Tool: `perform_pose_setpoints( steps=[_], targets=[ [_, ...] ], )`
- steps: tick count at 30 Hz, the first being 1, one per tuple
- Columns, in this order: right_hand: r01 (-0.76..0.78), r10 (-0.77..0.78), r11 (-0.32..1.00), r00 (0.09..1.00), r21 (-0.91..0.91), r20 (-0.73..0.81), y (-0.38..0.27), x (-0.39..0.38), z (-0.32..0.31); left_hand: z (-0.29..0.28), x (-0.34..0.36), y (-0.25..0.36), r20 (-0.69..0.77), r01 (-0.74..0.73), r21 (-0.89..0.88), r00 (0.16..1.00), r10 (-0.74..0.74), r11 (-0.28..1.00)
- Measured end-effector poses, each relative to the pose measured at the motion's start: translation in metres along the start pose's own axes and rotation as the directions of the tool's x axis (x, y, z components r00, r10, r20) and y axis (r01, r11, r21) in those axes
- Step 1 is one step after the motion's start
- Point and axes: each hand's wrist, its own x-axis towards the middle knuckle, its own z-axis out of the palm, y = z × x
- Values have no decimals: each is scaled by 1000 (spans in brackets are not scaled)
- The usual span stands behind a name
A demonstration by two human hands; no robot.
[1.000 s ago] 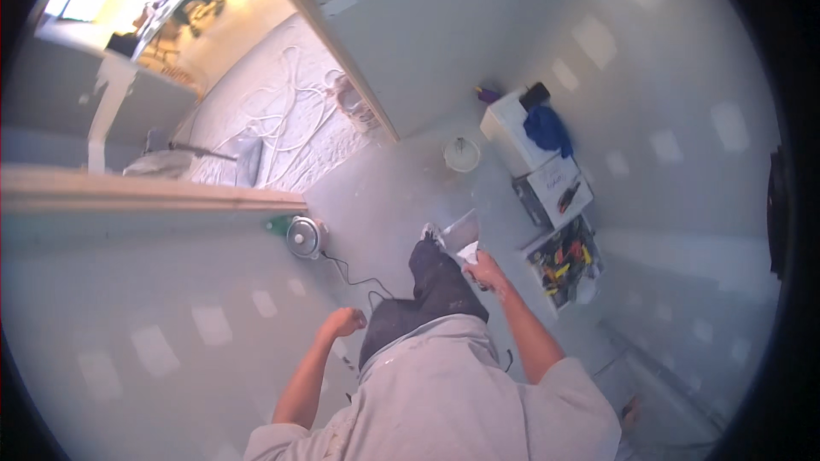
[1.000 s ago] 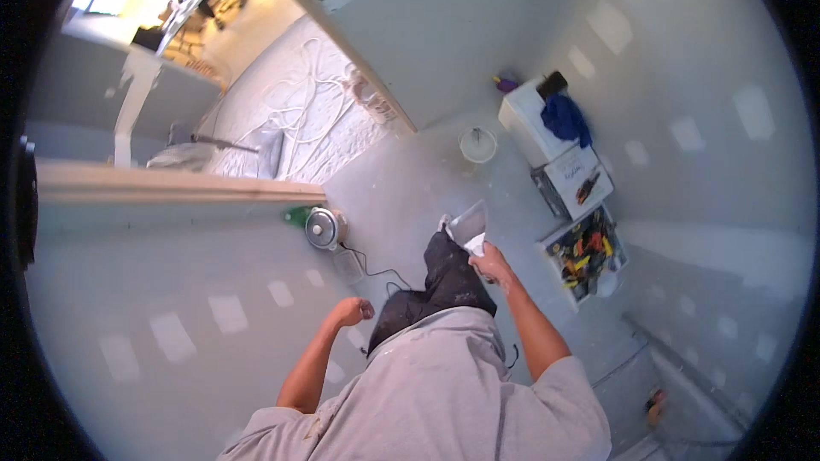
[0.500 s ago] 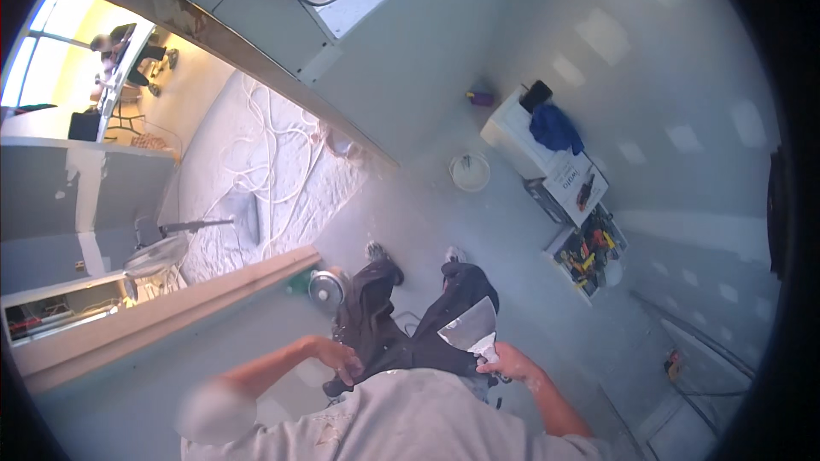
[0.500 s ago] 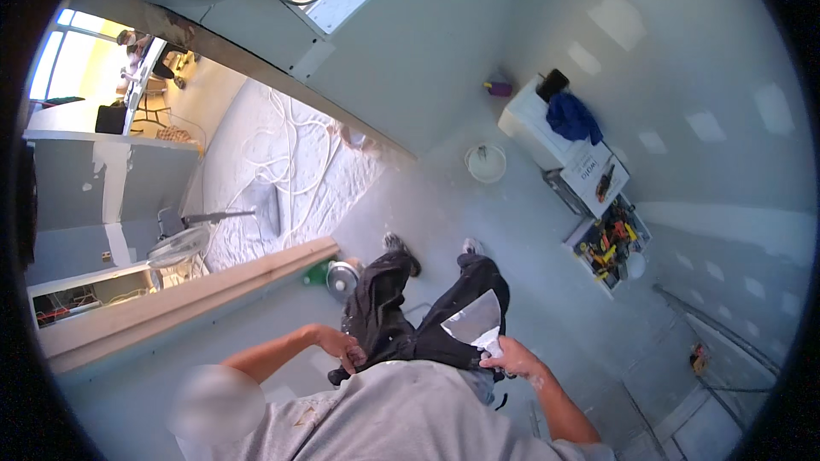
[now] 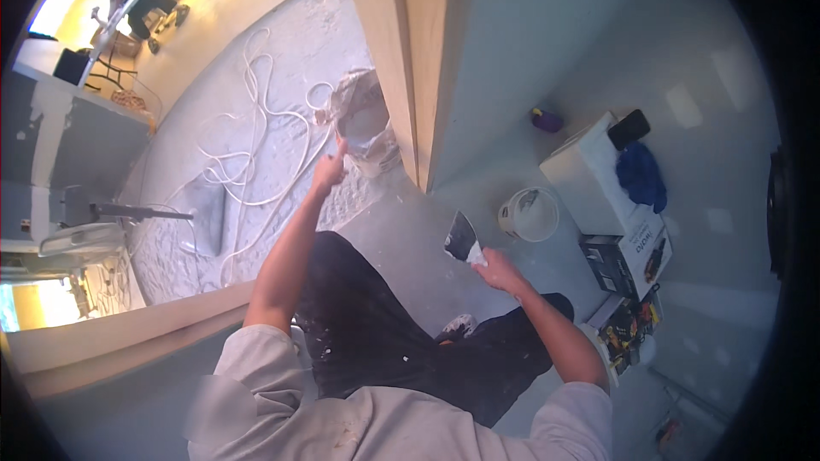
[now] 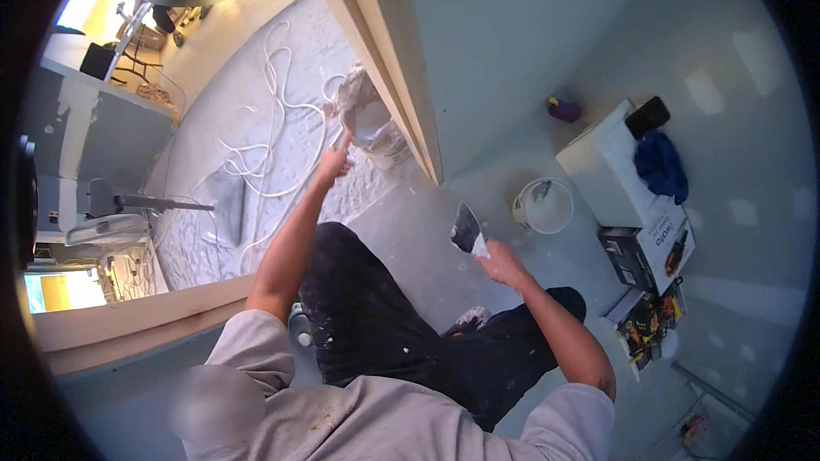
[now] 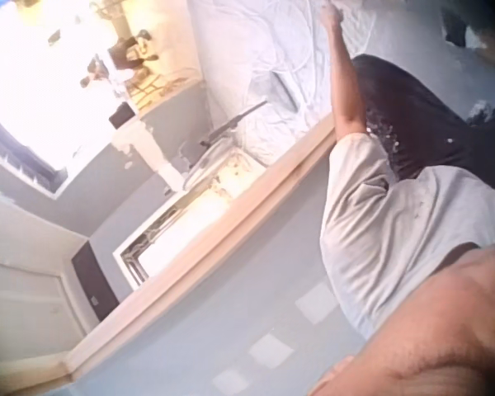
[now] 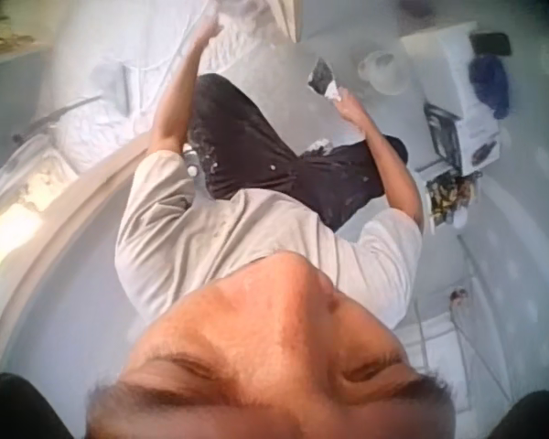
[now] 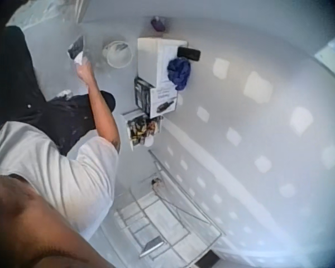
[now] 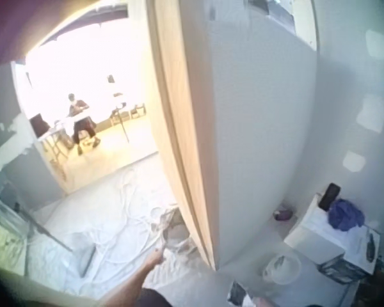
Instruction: Applying joint compound to a ceiling with a taping knife and mixing more compound in a bucket.
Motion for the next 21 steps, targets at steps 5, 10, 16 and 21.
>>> perform_pose_setpoints(
  steps=[5, 10, 16, 21],
  targets=[
    [59, -54, 996, 996, -71, 69, 29, 118, 115, 15, 109, -70, 36, -27, 61, 999, 24, 998],
    [133, -129, 986, 991, -97, 43, 56, 147, 168, 18, 140, -129, 199, -99, 38, 976, 90, 994],
    [-10, 12, 999, 998, 33, -64, -4, 121, 178, 52, 127, -147, 115, -117, 136, 988, 102, 984],
    [94, -65, 985, 977, 142, -201, -68, 137, 153, 56, 112, -155, 156, -119, 196, 984, 89, 973]
  ],
)
